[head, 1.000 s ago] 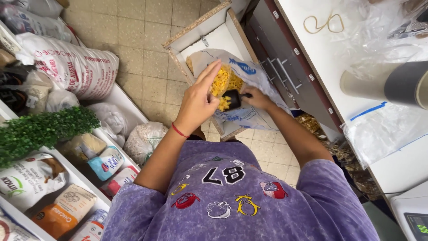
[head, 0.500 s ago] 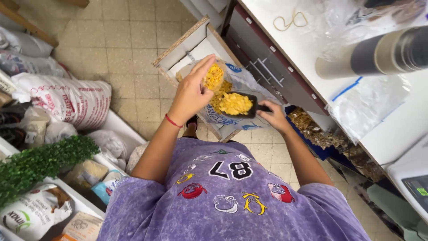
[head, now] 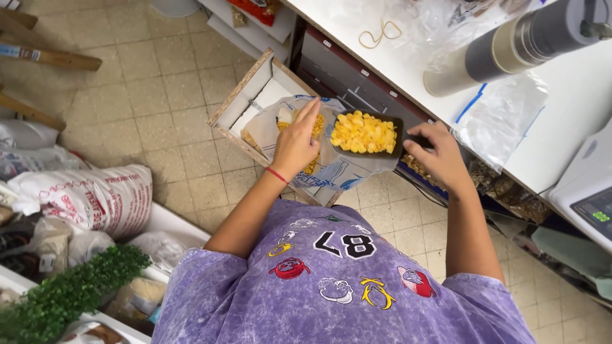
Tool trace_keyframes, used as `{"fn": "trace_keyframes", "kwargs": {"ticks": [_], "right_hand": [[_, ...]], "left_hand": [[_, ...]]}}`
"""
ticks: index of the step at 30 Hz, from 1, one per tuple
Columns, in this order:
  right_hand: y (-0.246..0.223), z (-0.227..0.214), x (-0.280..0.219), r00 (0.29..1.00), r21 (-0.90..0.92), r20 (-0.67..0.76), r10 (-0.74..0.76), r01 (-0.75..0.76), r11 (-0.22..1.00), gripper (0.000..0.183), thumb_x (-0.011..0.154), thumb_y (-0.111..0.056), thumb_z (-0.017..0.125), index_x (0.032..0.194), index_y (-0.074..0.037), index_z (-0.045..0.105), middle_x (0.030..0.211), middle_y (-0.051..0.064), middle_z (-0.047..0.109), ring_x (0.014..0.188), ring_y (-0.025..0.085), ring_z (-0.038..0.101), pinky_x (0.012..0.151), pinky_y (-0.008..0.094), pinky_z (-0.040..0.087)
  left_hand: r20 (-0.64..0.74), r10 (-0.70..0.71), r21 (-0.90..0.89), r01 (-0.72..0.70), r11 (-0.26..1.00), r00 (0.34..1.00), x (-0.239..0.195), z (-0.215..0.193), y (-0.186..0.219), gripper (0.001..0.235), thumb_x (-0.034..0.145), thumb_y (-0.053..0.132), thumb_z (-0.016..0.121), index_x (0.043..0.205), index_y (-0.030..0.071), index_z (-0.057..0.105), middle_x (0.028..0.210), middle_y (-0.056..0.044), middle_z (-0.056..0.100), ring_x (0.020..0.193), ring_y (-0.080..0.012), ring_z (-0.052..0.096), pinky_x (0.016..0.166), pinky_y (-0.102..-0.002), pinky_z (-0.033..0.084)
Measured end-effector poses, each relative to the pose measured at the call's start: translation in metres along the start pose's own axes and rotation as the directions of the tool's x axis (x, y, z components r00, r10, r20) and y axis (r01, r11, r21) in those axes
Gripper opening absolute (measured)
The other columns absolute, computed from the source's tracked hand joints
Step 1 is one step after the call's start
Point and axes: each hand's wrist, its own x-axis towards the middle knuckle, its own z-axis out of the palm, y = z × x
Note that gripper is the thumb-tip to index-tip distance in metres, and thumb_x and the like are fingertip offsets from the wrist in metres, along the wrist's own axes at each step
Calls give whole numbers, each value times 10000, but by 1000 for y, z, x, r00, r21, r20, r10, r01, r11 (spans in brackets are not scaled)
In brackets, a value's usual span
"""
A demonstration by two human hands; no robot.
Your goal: Scooping cornflakes into plastic bags, weighing them on a digital scale, and sealing the bags.
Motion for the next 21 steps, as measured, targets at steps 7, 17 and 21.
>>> {"fn": "trace_keyframes", "kwargs": {"ticks": [7, 17, 21], "right_hand": [[-42, 8, 16, 998, -430, -61, -9, -19, 902, 346, 906, -428, 650, 1031, -118, 737, 807, 133, 611, 833, 299, 608, 787, 379, 439], [-74, 15, 8, 997, -705, -81, 15, -67, 706, 357, 925, -464, 569, 1013, -161, 737, 880, 47, 706, 904, 220, 590, 795, 347, 437], [-64, 21, -8, 987, -692, -158, -10, -104, 714, 334, 904, -453, 577, 989, -170, 735, 863, 21, 686, 877, 209, 571, 756, 335, 419]], "left_hand": [[23, 72, 21, -72, 997, 997, 4, 19, -15, 762, 725, -155, 551, 1455, -41, 365, 1524, -191, 368, 734, -240, 684, 679, -333, 565], [59, 110, -3, -110, 994, 992, 10, 29, -25, 779, 696, -83, 559, 1449, -12, 373, 1513, -182, 378, 1009, -448, 653, 875, -513, 567], [81, 123, -14, -123, 992, 989, 12, 34, -32, 784, 692, -70, 568, 1450, 6, 385, 1512, -163, 376, 1075, -466, 617, 898, -524, 549]]}}
